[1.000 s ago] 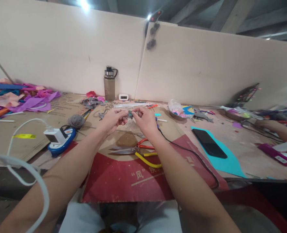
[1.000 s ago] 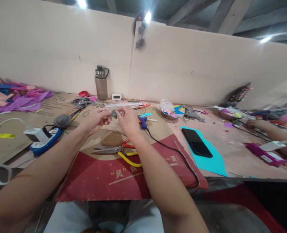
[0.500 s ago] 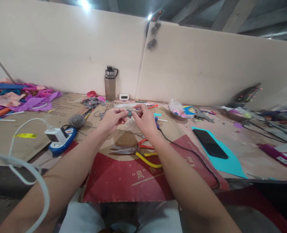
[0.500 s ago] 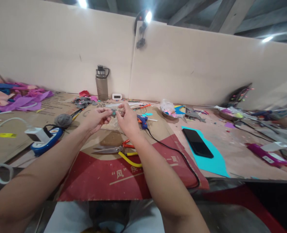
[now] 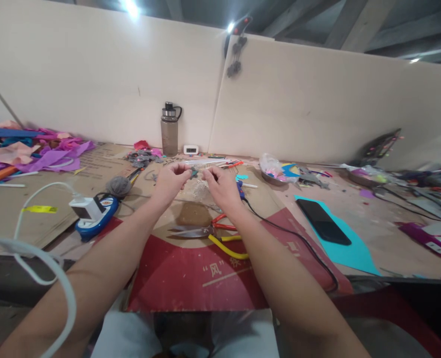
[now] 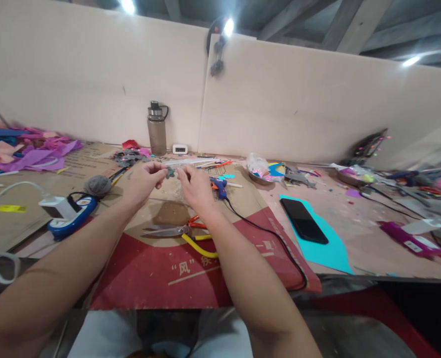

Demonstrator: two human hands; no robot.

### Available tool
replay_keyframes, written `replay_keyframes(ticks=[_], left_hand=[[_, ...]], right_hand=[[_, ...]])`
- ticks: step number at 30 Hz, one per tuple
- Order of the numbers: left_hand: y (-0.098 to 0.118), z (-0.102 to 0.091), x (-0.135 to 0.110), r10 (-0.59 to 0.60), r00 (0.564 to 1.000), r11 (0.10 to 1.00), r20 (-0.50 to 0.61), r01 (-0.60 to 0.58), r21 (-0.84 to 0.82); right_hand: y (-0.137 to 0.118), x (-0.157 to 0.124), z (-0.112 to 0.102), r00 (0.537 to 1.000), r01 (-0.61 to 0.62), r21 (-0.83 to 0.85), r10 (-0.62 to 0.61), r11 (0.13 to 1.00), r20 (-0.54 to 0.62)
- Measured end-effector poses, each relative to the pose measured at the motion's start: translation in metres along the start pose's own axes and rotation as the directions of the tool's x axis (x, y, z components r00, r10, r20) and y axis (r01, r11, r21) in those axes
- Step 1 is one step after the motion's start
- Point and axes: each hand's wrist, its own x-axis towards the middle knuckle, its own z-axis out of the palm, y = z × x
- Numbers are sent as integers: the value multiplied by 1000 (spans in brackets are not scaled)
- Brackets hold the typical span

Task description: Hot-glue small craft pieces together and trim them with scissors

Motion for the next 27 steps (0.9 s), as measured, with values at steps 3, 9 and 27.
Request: replay_keyframes(ticks=[3, 9, 27], left_hand=[[1, 0, 0, 36, 999, 999, -24, -35, 30], [1, -5, 4, 70, 994, 997, -84, -72, -24], [6, -14, 7, -61, 996, 976, -72, 44, -213]], right_hand=[[-2, -1, 1, 997, -21, 11, 20, 1000, 69], [4, 6, -9, 985, 13, -15, -11, 1000, 174], [103, -1, -18, 864, -440, -547, 502, 712, -40]])
